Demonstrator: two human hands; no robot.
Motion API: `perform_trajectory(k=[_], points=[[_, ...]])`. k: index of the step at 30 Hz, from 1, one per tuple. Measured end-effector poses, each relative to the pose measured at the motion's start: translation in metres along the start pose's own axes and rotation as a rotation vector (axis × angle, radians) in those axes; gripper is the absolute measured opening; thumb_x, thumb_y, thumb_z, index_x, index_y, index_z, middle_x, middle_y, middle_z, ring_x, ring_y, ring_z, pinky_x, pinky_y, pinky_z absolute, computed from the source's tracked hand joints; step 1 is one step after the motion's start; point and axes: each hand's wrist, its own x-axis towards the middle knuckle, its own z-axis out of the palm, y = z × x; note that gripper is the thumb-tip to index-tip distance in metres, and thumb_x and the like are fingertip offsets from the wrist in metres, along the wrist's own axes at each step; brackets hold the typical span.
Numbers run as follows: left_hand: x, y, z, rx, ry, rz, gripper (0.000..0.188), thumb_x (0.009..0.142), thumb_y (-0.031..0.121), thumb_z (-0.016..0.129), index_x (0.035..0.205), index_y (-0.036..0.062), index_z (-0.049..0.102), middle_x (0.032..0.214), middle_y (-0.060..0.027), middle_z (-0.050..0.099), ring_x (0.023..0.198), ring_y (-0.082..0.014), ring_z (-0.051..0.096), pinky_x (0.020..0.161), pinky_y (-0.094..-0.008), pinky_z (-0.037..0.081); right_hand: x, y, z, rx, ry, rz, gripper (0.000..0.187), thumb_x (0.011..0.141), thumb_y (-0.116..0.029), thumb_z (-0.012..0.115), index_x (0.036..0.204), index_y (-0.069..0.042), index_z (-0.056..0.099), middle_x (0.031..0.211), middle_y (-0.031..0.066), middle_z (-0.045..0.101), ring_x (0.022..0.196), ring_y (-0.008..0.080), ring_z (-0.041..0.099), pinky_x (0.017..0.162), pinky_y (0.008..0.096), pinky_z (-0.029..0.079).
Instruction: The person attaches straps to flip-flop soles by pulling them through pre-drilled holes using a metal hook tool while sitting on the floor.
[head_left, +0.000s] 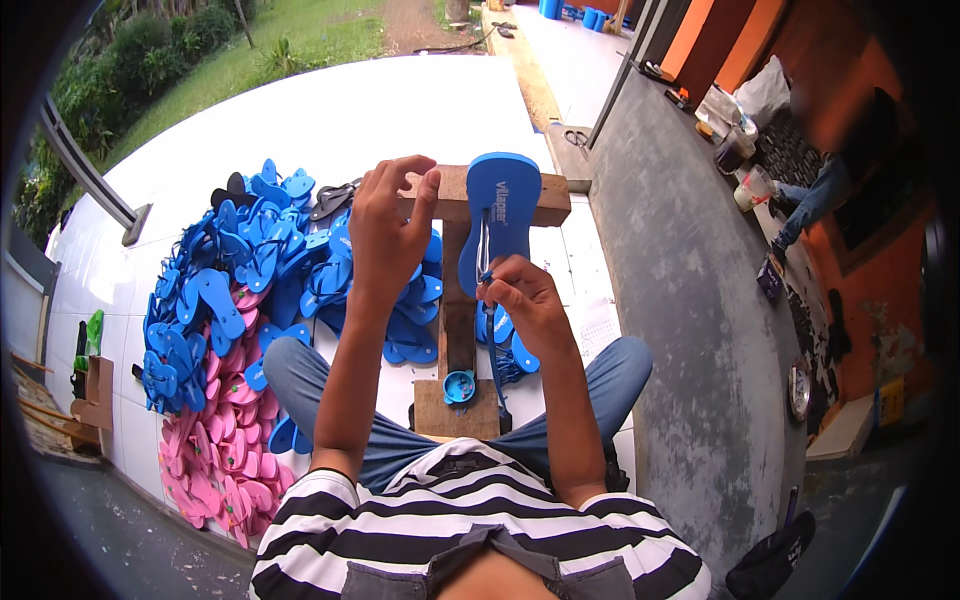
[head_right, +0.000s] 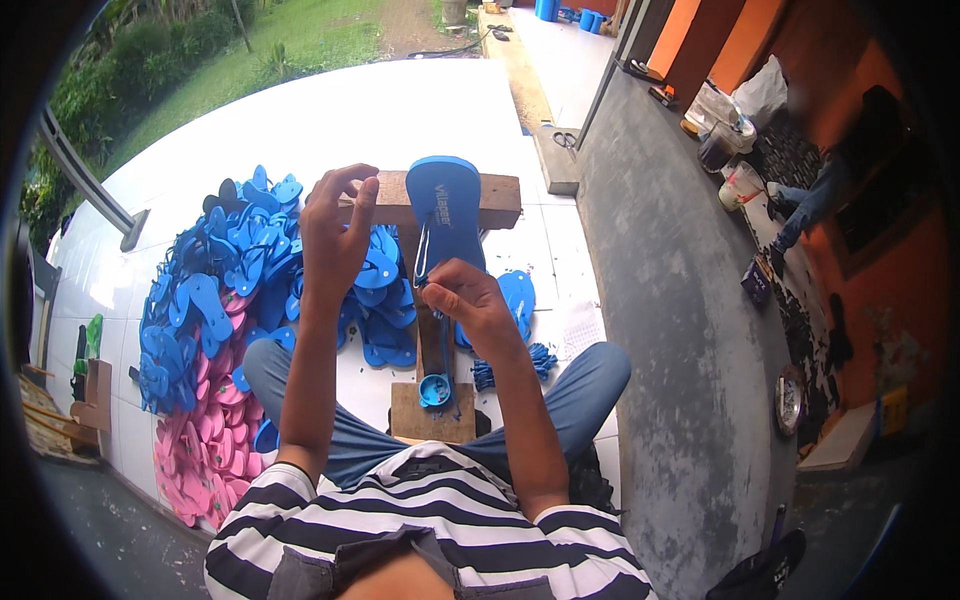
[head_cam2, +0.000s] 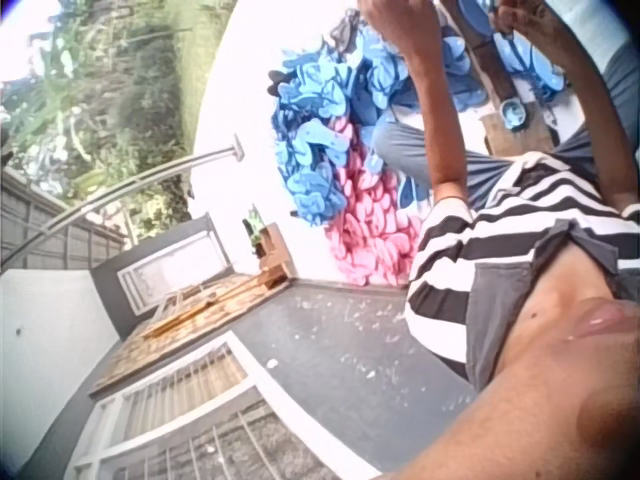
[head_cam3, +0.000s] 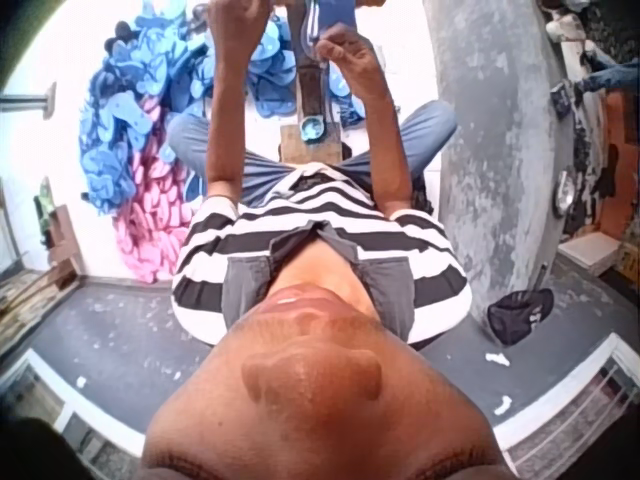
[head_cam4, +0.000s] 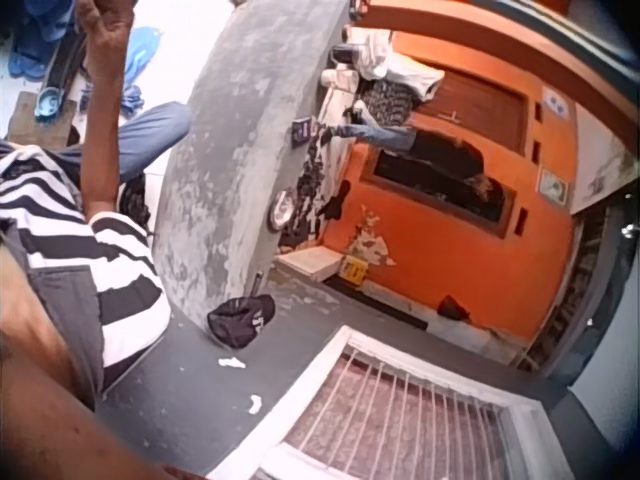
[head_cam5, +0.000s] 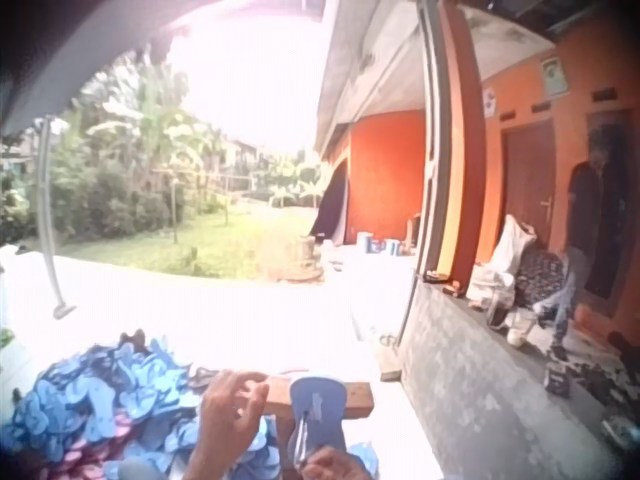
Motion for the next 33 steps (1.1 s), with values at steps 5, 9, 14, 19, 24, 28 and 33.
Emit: perform_trajectory(k=[5, 9, 14, 19, 24, 28, 33], points=[[0.021, -0.002, 0.019, -0.38, -0.191, -0.023, 0.033, 0.098, 0.033, 0.056, 0.105, 0.003, 0.067, 0.084, -0.0132, 0.068, 0.072, -0.0245, 0.065, 0.069, -0.0357, 0.05, 0.006, -0.002, -0.007, 0.152, -0.115, 0.094, 0.022, 0.091, -0.024, 0.07, 0.091, -0.004, 0.06, 0.078, 0.0028, 0.055, 0.067, 0.0106, 0.047, 0.061, 0.027, 0.04], [0.022, 0.002, 0.026, -0.278, -0.403, -0.101, 0.037, 0.097, 0.038, 0.056, 0.105, 0.0027, 0.065, 0.084, -0.0167, 0.069, 0.079, -0.0305, 0.069, 0.069, -0.037, 0.051, 0.008, -0.009, -0.012, 0.156, -0.15, 0.197, 0.022, 0.092, -0.025, 0.068, 0.09, -0.005, 0.059, 0.071, -0.0013, 0.049, 0.059, 0.0071, 0.039, 0.053, 0.024, 0.031], [0.016, 0.005, 0.03, -0.293, -0.308, -0.04, 0.035, 0.095, 0.035, 0.06, 0.101, 0.0015, 0.064, 0.085, -0.0191, 0.069, 0.08, -0.033, 0.069, 0.068, -0.0372, 0.05, 0.028, -0.008, -0.018, 0.18, -0.144, 0.244, 0.014, 0.095, -0.019, 0.062, 0.089, -0.006, 0.059, 0.064, -0.0053, 0.04, 0.053, 0.0049, 0.031, 0.047, 0.0237, 0.022], [-0.002, 0.031, 0.011, -0.283, -0.331, -0.115, 0.026, 0.091, 0.026, 0.066, 0.095, 0.0001, 0.064, 0.08, -0.0165, 0.066, 0.069, -0.0293, 0.063, 0.064, -0.0364, 0.048, 0.023, -0.011, -0.017, 0.244, -0.115, 0.264, 0.015, 0.094, -0.02, 0.061, 0.085, -0.009, 0.055, 0.064, -0.0048, 0.038, 0.054, 0.0058, 0.031, 0.048, 0.0236, 0.024], [-0.034, 0.031, 0.002, -0.436, -0.214, -0.124, 0.023, 0.091, 0.02, 0.066, 0.101, 0.0, 0.065, 0.083, -0.0113, 0.066, 0.071, -0.0168, 0.059, 0.065, -0.0304, 0.047, -0.027, -0.012, 0.012, -0.405, 0.329, -0.024, 0.034, 0.096, -0.034, 0.062, 0.093, -0.001, 0.063, 0.081, 0.0026, 0.057, 0.071, 0.0151, 0.055, 0.068, 0.0281, 0.046], [-0.042, 0.045, 0.0, -0.66, -0.289, -0.293, 0.032, 0.101, 0.028, 0.052, 0.121, 0.0028, 0.056, 0.09, -0.0064, 0.065, 0.08, -0.0109, 0.057, 0.071, -0.0266, 0.046, -0.011, -0.032, -0.004, -0.672, 0.511, -0.331, 0.043, 0.093, -0.033, 0.065, 0.123, -0.003, 0.056, 0.118, 0.0128, 0.057, 0.109, 0.0221, 0.056, 0.093, 0.0359, 0.046], [-0.052, 0.046, 0.027, -1.003, -0.234, -0.374, 0.03, 0.106, 0.03, 0.042, 0.122, 0.006, 0.052, 0.104, -0.0035, 0.058, 0.097, -0.0089, 0.05, 0.086, -0.025, 0.042, 0.028, -0.052, 0.007, -0.363, 0.065, -0.2, 0.053, 0.091, -0.026, 0.068, 0.136, -0.002, 0.051, 0.128, 0.0119, 0.057, 0.115, 0.0197, 0.057, 0.097, 0.0336, 0.046]])
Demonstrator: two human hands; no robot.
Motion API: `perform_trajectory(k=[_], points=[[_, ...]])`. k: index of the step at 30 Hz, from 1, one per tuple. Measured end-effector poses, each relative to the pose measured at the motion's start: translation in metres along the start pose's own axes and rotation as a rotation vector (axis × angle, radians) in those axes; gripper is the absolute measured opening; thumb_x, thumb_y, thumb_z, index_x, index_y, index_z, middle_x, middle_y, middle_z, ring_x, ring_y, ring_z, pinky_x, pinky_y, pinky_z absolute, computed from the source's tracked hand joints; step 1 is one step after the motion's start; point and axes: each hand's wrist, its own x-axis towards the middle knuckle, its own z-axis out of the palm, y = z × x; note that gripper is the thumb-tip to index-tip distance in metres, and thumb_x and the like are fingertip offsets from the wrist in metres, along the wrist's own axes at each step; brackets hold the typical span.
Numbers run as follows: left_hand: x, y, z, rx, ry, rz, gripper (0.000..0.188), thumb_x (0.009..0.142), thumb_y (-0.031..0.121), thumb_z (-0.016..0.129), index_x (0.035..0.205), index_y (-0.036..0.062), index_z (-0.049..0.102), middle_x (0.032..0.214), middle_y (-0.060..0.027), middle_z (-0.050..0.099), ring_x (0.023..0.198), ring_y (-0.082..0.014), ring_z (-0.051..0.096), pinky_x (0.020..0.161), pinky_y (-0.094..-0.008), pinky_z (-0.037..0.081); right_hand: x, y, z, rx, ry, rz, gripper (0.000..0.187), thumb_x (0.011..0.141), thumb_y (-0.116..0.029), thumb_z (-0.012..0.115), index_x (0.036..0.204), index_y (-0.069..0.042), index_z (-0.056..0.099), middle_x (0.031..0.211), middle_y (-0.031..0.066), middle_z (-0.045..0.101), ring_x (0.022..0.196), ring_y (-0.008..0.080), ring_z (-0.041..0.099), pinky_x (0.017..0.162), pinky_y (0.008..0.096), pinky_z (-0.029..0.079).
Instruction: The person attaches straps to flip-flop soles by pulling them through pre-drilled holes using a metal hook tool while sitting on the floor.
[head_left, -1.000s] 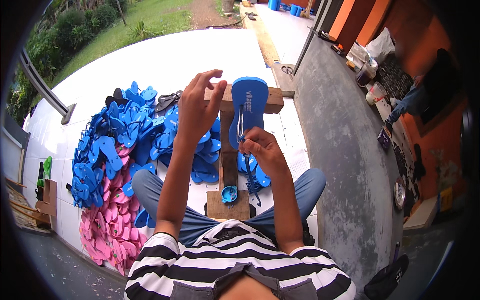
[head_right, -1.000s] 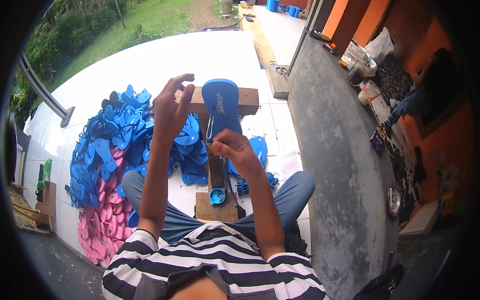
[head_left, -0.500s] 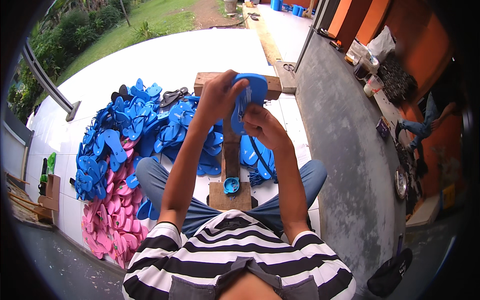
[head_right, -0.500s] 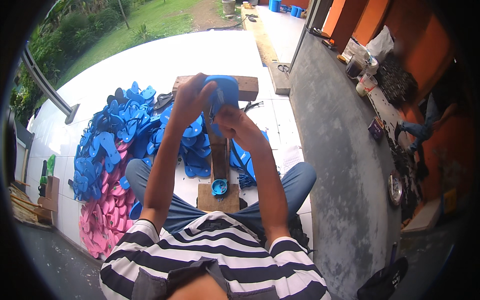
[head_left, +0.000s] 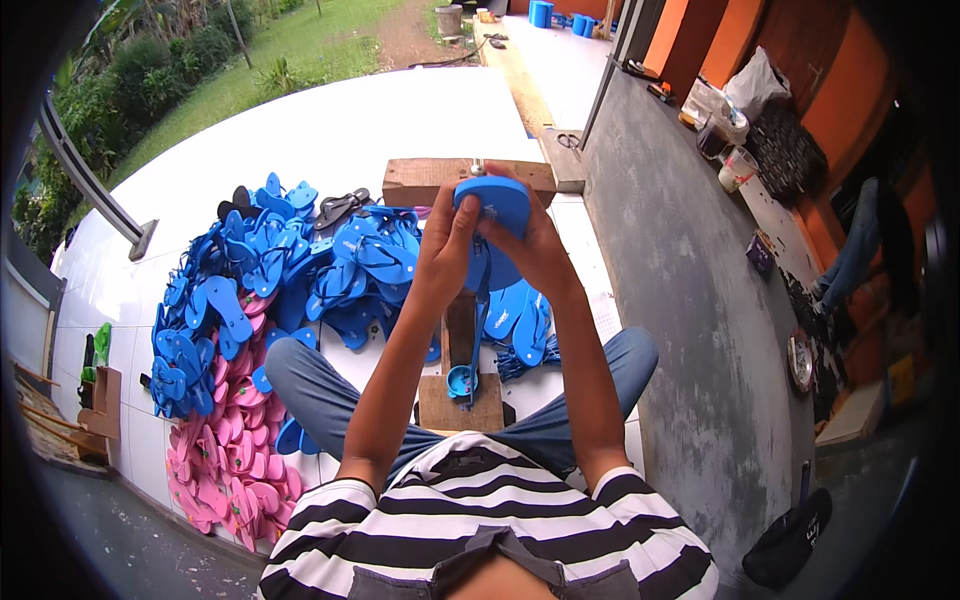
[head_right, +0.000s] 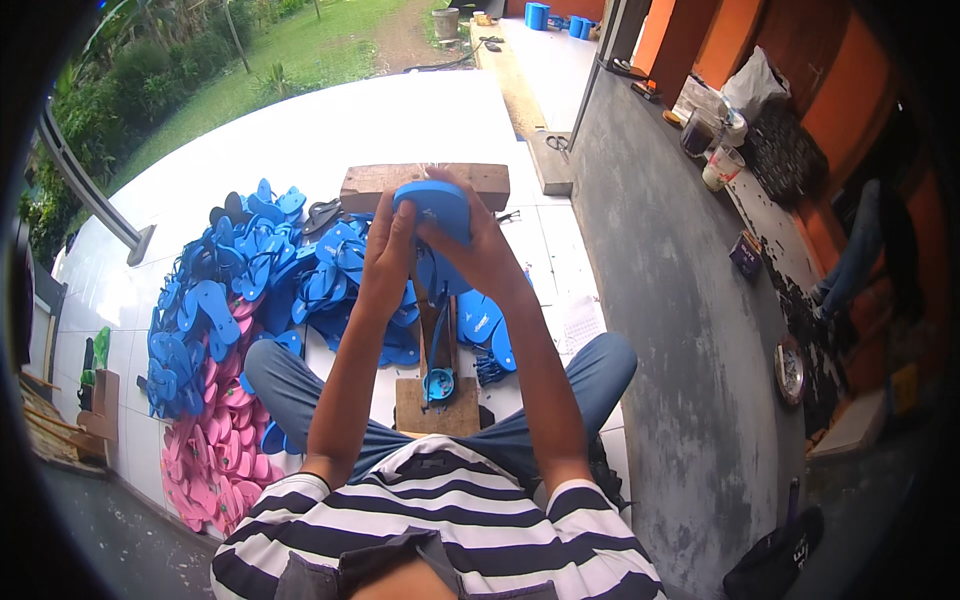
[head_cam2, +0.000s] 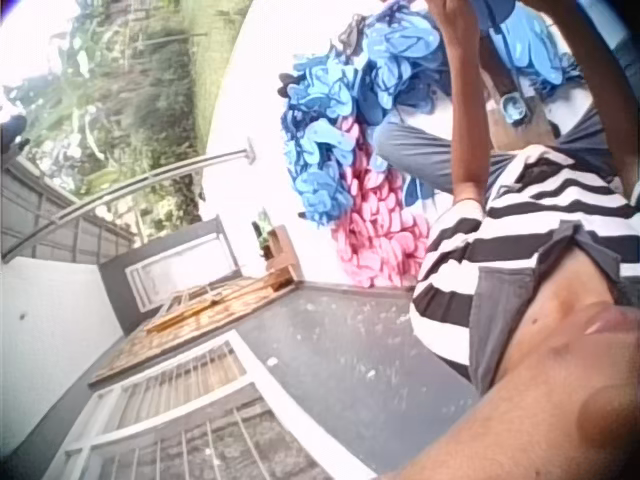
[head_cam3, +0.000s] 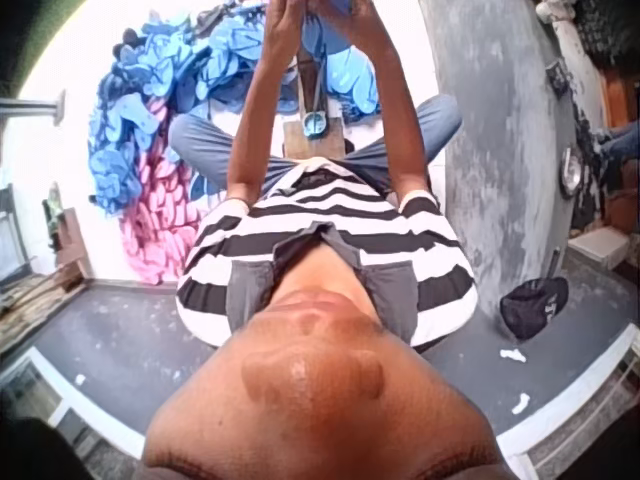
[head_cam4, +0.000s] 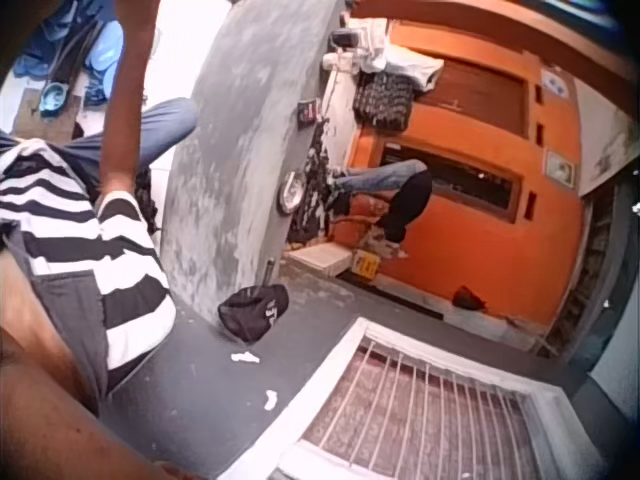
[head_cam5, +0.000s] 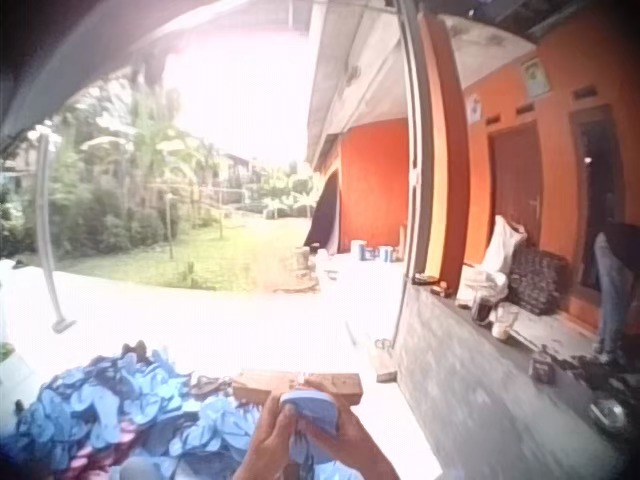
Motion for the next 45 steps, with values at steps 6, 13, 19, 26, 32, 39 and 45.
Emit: perform_trajectory(k=[6, 13, 19, 26, 32, 39, 45], points=[[-0.02, 0.013, 0.016, 0.041, 0.126, -0.025, 0.032, 0.107, 0.033, 0.039, 0.118, 0.0065, 0.052, 0.101, -0.0033, 0.056, 0.095, -0.0091, 0.049, 0.087, -0.0247, 0.041, -0.017, 0.018, 0.013, 0.005, 0.101, 0.057, 0.033, 0.093, -0.017, 0.065, 0.122, -0.001, 0.062, 0.102, 0.009, 0.069, 0.094, 0.0131, 0.062, 0.084, 0.0294, 0.05], [-0.059, 0.028, 0.017, 0.08, 0.16, -0.137, 0.033, 0.106, 0.03, 0.04, 0.12, 0.0027, 0.052, 0.106, -0.0073, 0.057, 0.099, -0.0136, 0.052, 0.089, -0.0265, 0.041, -0.064, -0.014, 0.022, 0.075, 0.046, 0.38, 0.039, 0.091, -0.012, 0.066, 0.128, 0.0, 0.059, 0.12, 0.0142, 0.066, 0.111, 0.0163, 0.06, 0.097, 0.0318, 0.046], [-0.109, -0.034, -0.026, 0.268, 0.02, -0.553, 0.03, 0.1, 0.022, 0.055, 0.121, -0.0001, 0.052, 0.103, -0.0151, 0.061, 0.098, -0.023, 0.063, 0.078, -0.0331, 0.053, -0.118, 0.068, 0.031, 0.048, 0.15, 0.548, 0.05, 0.087, -0.011, 0.072, 0.131, -0.002, 0.05, 0.126, 0.0131, 0.056, 0.117, 0.026, 0.058, 0.096, 0.0379, 0.048], [-0.124, -0.072, -0.067, 0.321, 0.012, -0.617, 0.023, 0.092, 0.009, 0.065, 0.113, -0.002, 0.064, 0.097, -0.0105, 0.063, 0.091, -0.0157, 0.065, 0.075, -0.0286, 0.058, -0.131, 0.098, 0.025, -0.217, 0.02, 0.798, 0.048, 0.081, -0.017, 0.077, 0.12, -0.001, 0.054, 0.107, 0.0134, 0.064, 0.097, 0.0255, 0.065, 0.084, 0.0358, 0.052], [-0.084, -0.002, -0.062, 0.495, -0.197, 0.142, 0.032, 0.074, -0.004, 0.074, 0.105, 0.0006, 0.068, 0.1, -0.018, 0.061, 0.093, -0.0289, 0.067, 0.08, -0.0379, 0.06, -0.095, 0.059, 0.026, -0.21, -0.035, 0.14, 0.038, 0.072, -0.009, 0.08, 0.106, -0.005, 0.063, 0.101, 0.0104, 0.068, 0.097, 0.0279, 0.067, 0.089, 0.0373, 0.051], [-0.074, 0.033, -0.044, 0.371, -0.077, 0.328, 0.032, 0.06, 0.004, 0.082, 0.091, 0.0097, 0.075, 0.096, -0.0134, 0.063, 0.09, -0.027, 0.065, 0.08, -0.042, 0.06, -0.078, 0.011, 0.035, -0.361, 0.082, -0.275, 0.033, 0.081, -0.019, 0.078, 0.105, -0.011, 0.057, 0.104, 0.0073, 0.068, 0.098, 0.024, 0.067, 0.101, 0.0564, 0.041], [-0.074, 0.042, -0.031, 0.382, -0.081, 0.322, 0.031, 0.062, 0.005, 0.081, 0.091, 0.0095, 0.072, 0.092, -0.0118, 0.064, 0.086, -0.0253, 0.065, 0.08, -0.0417, 0.06, -0.094, -0.002, 0.045, -0.334, 0.21, -0.224, 0.03, 0.084, -0.017, 0.075, 0.105, -0.01, 0.055, 0.102, 0.0089, 0.068, 0.098, 0.0239, 0.067, 0.102, 0.0555, 0.039]])
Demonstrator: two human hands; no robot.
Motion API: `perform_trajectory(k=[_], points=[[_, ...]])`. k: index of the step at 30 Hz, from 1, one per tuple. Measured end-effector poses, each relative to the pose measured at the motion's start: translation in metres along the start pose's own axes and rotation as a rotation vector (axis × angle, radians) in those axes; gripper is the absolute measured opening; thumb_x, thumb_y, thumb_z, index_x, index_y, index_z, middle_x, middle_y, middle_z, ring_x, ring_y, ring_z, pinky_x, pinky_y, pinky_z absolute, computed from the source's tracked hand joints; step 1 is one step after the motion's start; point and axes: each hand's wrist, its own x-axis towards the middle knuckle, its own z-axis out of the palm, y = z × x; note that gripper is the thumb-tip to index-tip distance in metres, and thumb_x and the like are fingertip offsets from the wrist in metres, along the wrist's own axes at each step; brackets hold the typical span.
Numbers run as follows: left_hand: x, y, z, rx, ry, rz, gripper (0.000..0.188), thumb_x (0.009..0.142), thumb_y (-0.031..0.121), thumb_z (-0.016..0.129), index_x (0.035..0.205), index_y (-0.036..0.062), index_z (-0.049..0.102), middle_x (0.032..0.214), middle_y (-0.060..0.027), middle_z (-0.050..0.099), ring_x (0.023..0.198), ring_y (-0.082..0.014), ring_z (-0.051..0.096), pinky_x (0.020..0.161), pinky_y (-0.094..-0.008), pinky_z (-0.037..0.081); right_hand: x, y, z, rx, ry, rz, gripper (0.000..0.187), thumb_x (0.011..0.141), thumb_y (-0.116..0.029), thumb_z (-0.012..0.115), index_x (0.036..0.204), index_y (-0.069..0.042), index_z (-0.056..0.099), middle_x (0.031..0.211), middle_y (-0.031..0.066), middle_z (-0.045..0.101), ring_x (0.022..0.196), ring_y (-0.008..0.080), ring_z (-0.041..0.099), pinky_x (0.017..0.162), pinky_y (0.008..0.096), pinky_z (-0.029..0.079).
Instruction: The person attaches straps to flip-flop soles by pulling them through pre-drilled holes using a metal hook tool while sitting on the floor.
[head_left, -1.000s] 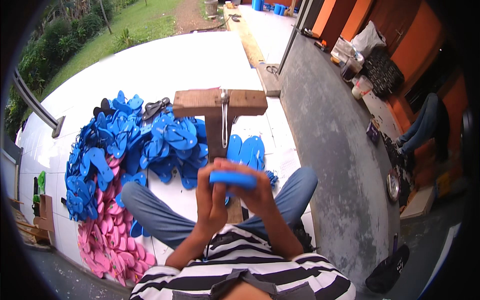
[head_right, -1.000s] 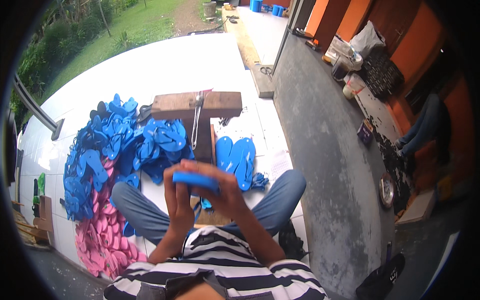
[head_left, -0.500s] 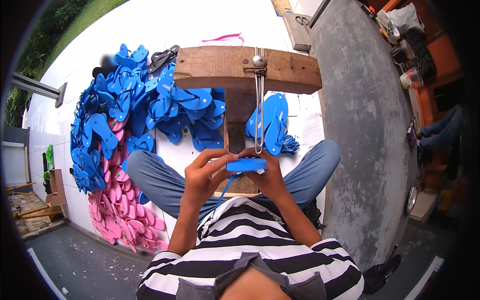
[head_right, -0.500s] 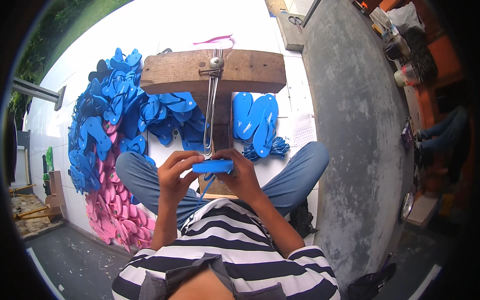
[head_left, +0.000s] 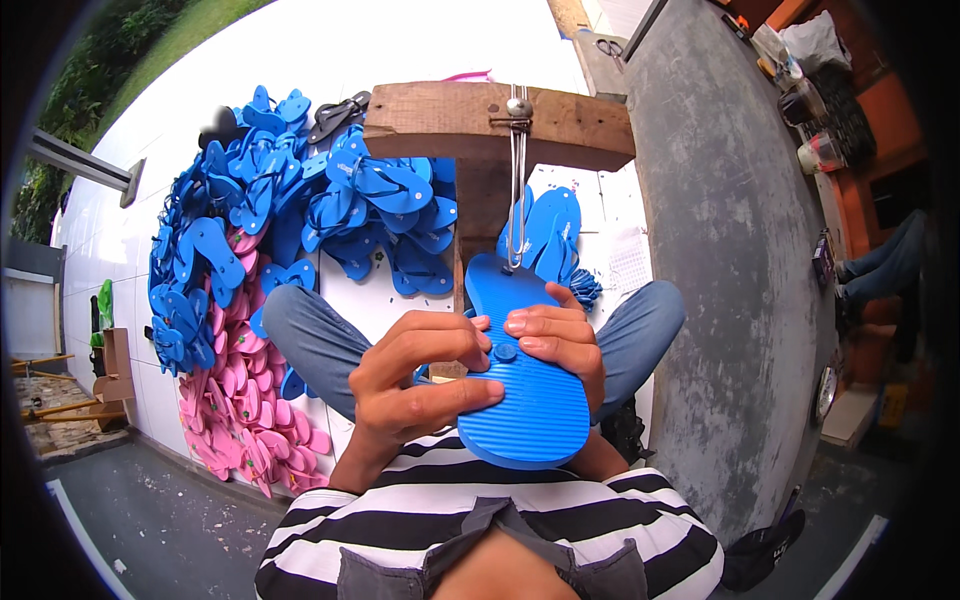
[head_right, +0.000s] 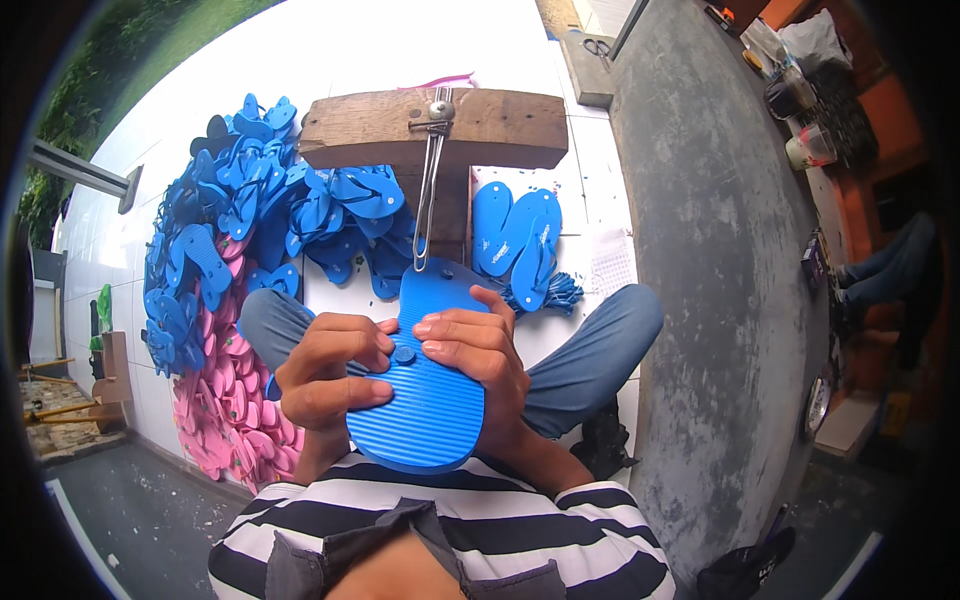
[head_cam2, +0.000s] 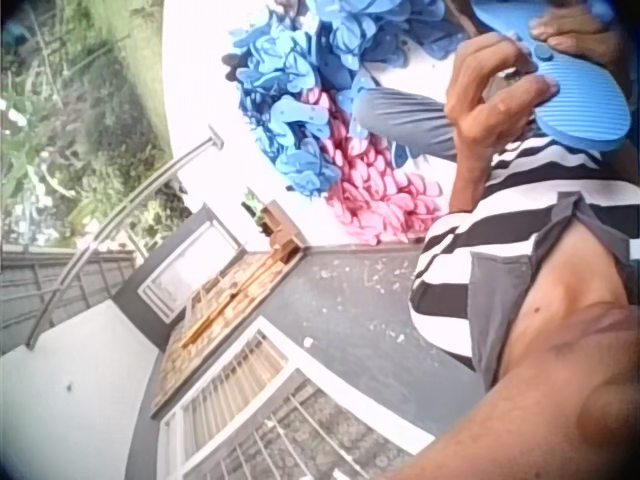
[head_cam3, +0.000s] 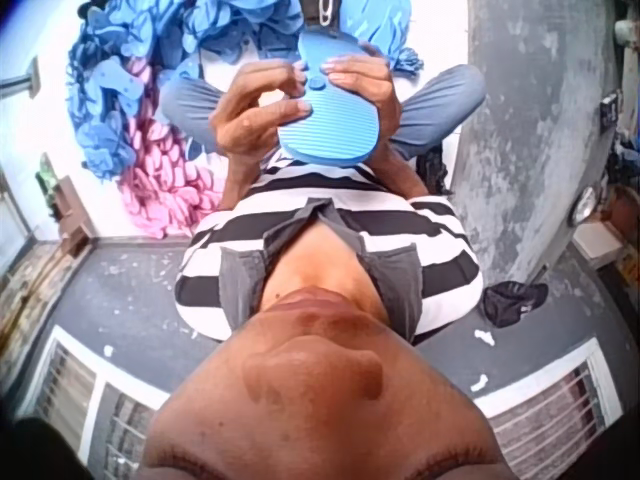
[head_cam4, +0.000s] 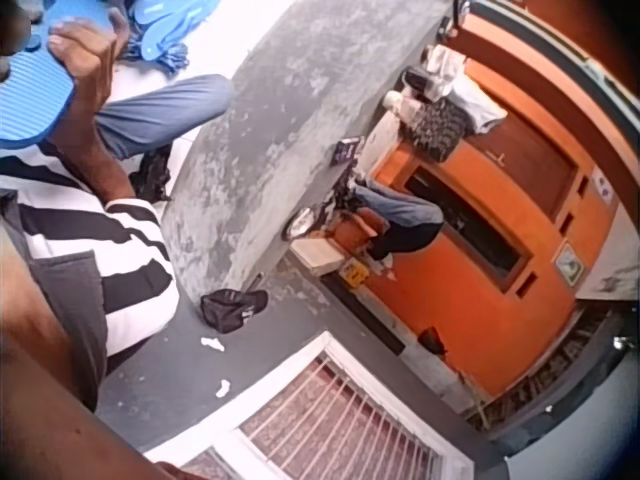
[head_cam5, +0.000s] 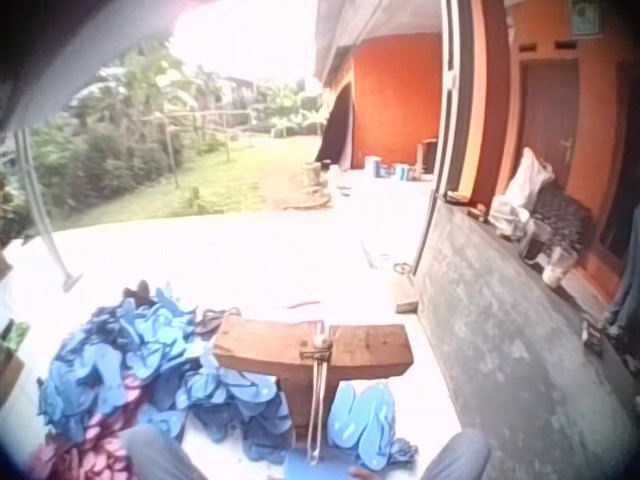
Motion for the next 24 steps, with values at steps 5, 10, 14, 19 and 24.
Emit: perform_trajectory(k=[5, 10, 14, 19, 24], points=[[-0.005, -0.005, 0.0, 0.125, 0.017, -0.033, 0.038, 0.064, -0.001, 0.079, 0.098, 0.0073, 0.065, 0.093, -0.0115, 0.064, 0.083, -0.0263, 0.066, 0.075, -0.0379, 0.058, 0.005, 0.008, -0.003, 0.085, -0.112, 0.033, 0.038, 0.078, -0.014, 0.078, 0.107, -0.009, 0.054, 0.102, 0.0091, 0.067, 0.098, 0.0235, 0.066, 0.102, 0.054, 0.039], [-0.005, -0.004, -0.008, 0.186, -0.033, -0.028, 0.041, 0.063, -0.005, 0.076, 0.101, 0.006, 0.063, 0.093, -0.0116, 0.063, 0.083, -0.028, 0.065, 0.071, -0.0362, 0.055, 0.008, 0.011, -0.007, 0.132, -0.194, 0.058, 0.046, 0.072, -0.014, 0.082, 0.108, -0.01, 0.053, 0.101, 0.008, 0.067, 0.097, 0.0228, 0.065, 0.104, 0.0515, 0.036], [-0.007, -0.002, -0.012, 0.221, -0.038, -0.03, 0.039, 0.064, -0.004, 0.076, 0.099, 0.0046, 0.064, 0.091, -0.0121, 0.064, 0.081, -0.0281, 0.066, 0.069, -0.0354, 0.054, 0.006, 0.009, -0.001, 0.162, -0.212, 0.101, 0.046, 0.073, -0.017, 0.084, 0.105, -0.008, 0.052, 0.096, 0.0083, 0.061, 0.095, 0.0225, 0.062, 0.106, 0.0489, 0.034], [-0.014, -0.002, -0.016, 0.325, -0.095, -0.19, 0.032, 0.072, 0.0, 0.078, 0.1, 0.0032, 0.064, 0.092, -0.0125, 0.066, 0.078, -0.0282, 0.067, 0.065, -0.0338, 0.053, -0.001, 0.011, 0.001, 0.522, -0.289, 0.633, 0.046, 0.078, 0.002, 0.077, 0.113, -0.006, 0.049, 0.109, 0.0104, 0.052, 0.103, 0.0182, 0.053, 0.094, 0.0302, 0.041], [-0.015, -0.023, -0.011, 0.233, 0.096, -0.531, 0.025, 0.083, 0.0, 0.072, 0.106, 0.0003, 0.062, 0.098, -0.0089, 0.064, 0.095, -0.0176, 0.066, 0.076, -0.0319, 0.061, 0.004, 0.018, 0.019, -0.241, -0.183, 0.382, 0.058, 0.076, -0.022, 0.082, 0.119, -0.006, 0.048, 0.105, 0.0114, 0.052, 0.105, 0.0298, 0.054, 0.092, 0.039, 0.043]])
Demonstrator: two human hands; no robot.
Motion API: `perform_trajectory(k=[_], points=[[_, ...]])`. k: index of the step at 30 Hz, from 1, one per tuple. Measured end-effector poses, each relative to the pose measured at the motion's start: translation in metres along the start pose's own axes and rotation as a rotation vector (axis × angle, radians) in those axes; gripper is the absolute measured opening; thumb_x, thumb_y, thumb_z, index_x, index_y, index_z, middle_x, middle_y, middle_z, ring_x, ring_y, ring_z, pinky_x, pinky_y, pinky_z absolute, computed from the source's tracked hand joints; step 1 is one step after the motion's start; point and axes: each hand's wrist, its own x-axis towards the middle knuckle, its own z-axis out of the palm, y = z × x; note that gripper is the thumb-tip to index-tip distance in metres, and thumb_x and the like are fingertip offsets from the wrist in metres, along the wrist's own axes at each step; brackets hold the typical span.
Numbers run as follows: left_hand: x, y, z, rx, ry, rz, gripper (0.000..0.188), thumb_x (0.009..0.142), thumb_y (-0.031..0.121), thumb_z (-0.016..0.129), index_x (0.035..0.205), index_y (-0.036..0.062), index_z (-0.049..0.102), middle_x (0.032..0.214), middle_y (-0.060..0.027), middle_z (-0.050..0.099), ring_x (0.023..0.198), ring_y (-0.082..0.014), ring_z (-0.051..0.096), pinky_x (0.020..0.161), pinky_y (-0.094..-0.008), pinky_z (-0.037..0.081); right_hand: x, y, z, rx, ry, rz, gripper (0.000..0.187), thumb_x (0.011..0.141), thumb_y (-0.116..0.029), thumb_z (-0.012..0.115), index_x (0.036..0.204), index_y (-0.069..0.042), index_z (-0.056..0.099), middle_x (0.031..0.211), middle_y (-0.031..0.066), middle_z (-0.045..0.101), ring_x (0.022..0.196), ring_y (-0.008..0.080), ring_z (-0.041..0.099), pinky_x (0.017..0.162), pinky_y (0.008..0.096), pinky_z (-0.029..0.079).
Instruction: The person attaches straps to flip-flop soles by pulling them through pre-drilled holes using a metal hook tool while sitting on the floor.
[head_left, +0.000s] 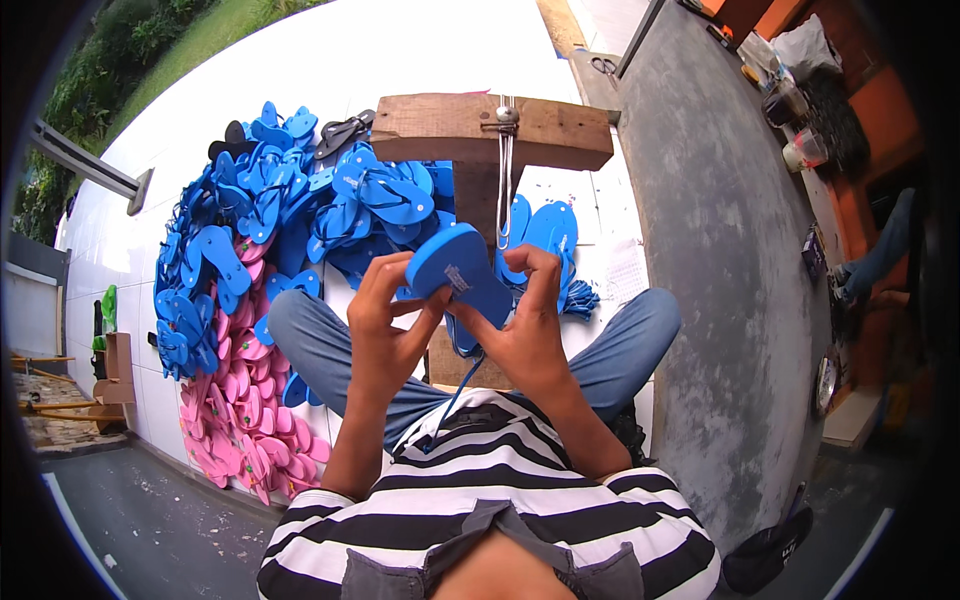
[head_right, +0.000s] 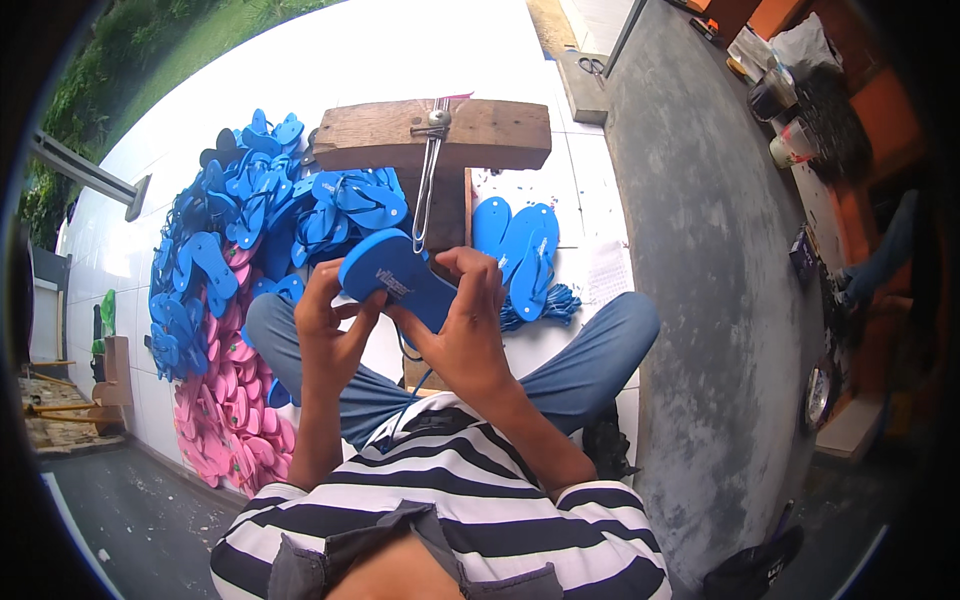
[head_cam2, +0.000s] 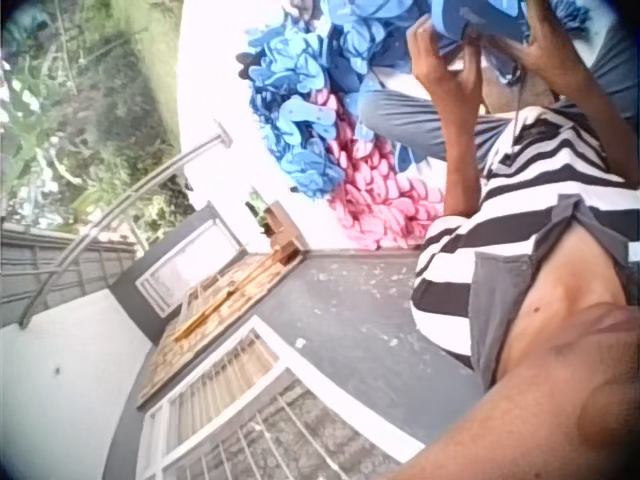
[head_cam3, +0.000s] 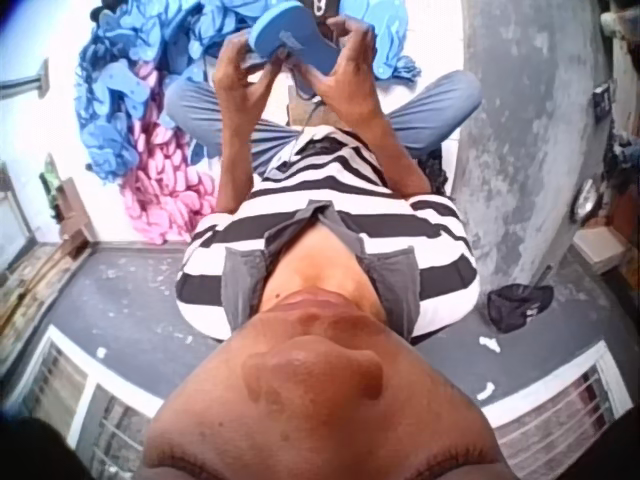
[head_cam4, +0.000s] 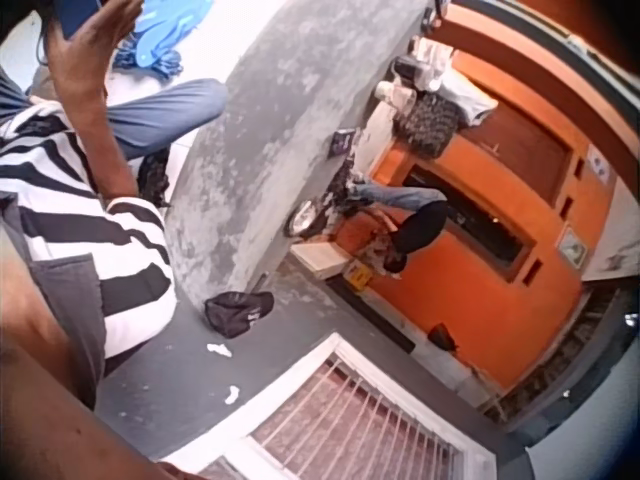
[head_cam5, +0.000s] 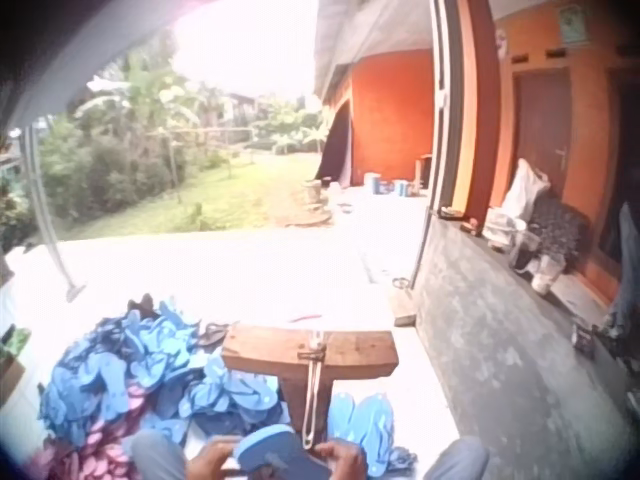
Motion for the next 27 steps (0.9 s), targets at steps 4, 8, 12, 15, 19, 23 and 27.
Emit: perform_trajectory(k=[4, 8, 12, 15, 19, 23, 27], points=[[0.004, -0.014, -0.005, -0.146, 0.033, -0.134, 0.023, 0.087, 0.005, 0.071, 0.107, -0.0002, 0.061, 0.098, -0.0082, 0.066, 0.095, -0.0147, 0.065, 0.078, -0.031, 0.06, -0.009, -0.005, 0.009, -0.014, -0.209, 0.096, 0.034, 0.083, -0.024, 0.076, 0.103, -0.002, 0.06, 0.093, 0.0095, 0.061, 0.085, 0.0262, 0.063, 0.077, 0.0359, 0.049], [0.006, -0.019, -0.005, -0.231, 0.034, -0.138, 0.021, 0.088, 0.007, 0.072, 0.103, 0.0, 0.059, 0.093, -0.0078, 0.069, 0.088, -0.0137, 0.067, 0.077, -0.0294, 0.059, -0.013, 0.005, 0.02, 0.403, -0.302, 0.319, 0.022, 0.088, -0.02, 0.072, 0.095, 0.0, 0.065, 0.083, 0.008, 0.065, 0.071, 0.0167, 0.065, 0.065, 0.0288, 0.05], [0.007, -0.022, -0.012, -0.363, 0.024, -0.233, 0.019, 0.088, 0.008, 0.072, 0.098, 0.0007, 0.058, 0.091, -0.008, 0.071, 0.083, -0.0124, 0.067, 0.072, -0.0263, 0.058, -0.013, 0.014, 0.026, 0.468, -0.3, 0.384, 0.019, 0.087, -0.02, 0.073, 0.092, -0.003, 0.065, 0.083, 0.0088, 0.063, 0.07, 0.0192, 0.065, 0.062, 0.0324, 0.05], [0.01, -0.021, -0.017, -0.377, 0.017, -0.29, 0.018, 0.089, 0.009, 0.071, 0.097, 0.001, 0.058, 0.089, -0.0077, 0.071, 0.082, -0.0117, 0.067, 0.07, -0.0252, 0.057, -0.006, 0.004, 0.021, 0.143, -0.203, 0.201, 0.02, 0.086, -0.019, 0.073, 0.094, -0.004, 0.064, 0.083, 0.0091, 0.06, 0.07, 0.0226, 0.064, 0.062, 0.0355, 0.05], [0.013, -0.021, -0.013, -0.339, 0.038, -0.237, 0.018, 0.089, 0.011, 0.071, 0.098, 0.0011, 0.059, 0.087, -0.0063, 0.071, 0.08, -0.0103, 0.067, 0.068, -0.0238, 0.055, -0.002, 0.004, 0.018, -0.027, -0.153, 0.067, 0.02, 0.084, -0.019, 0.072, 0.096, -0.006, 0.063, 0.087, 0.0099, 0.059, 0.071, 0.0282, 0.063, 0.064, 0.0397, 0.051], [0.018, -0.033, -0.012, -0.16, 0.06, -0.089, 0.019, 0.089, 0.012, 0.072, 0.1, 0.0015, 0.061, 0.087, -0.0056, 0.071, 0.08, -0.0097, 0.067, 0.068, -0.0223, 0.052, -0.007, 0.004, 0.025, -0.164, -0.123, -0.15, 0.019, 0.085, -0.018, 0.071, 0.098, -0.006, 0.063, 0.092, 0.0105, 0.06, 0.077, 0.0299, 0.064, 0.067, 0.0404, 0.052], [0.018, -0.032, -0.009, -0.275, 0.044, -0.105, 0.022, 0.089, 0.011, 0.072, 0.105, 0.0015, 0.059, 0.09, -0.0052, 0.071, 0.079, -0.0086, 0.065, 0.07, -0.0225, 0.05, -0.011, 0.007, 0.022, -0.066, -0.173, -0.127, 0.023, 0.086, -0.019, 0.07, 0.104, -0.006, 0.062, 0.097, 0.0112, 0.06, 0.083, 0.0287, 0.064, 0.068, 0.0367, 0.053]])
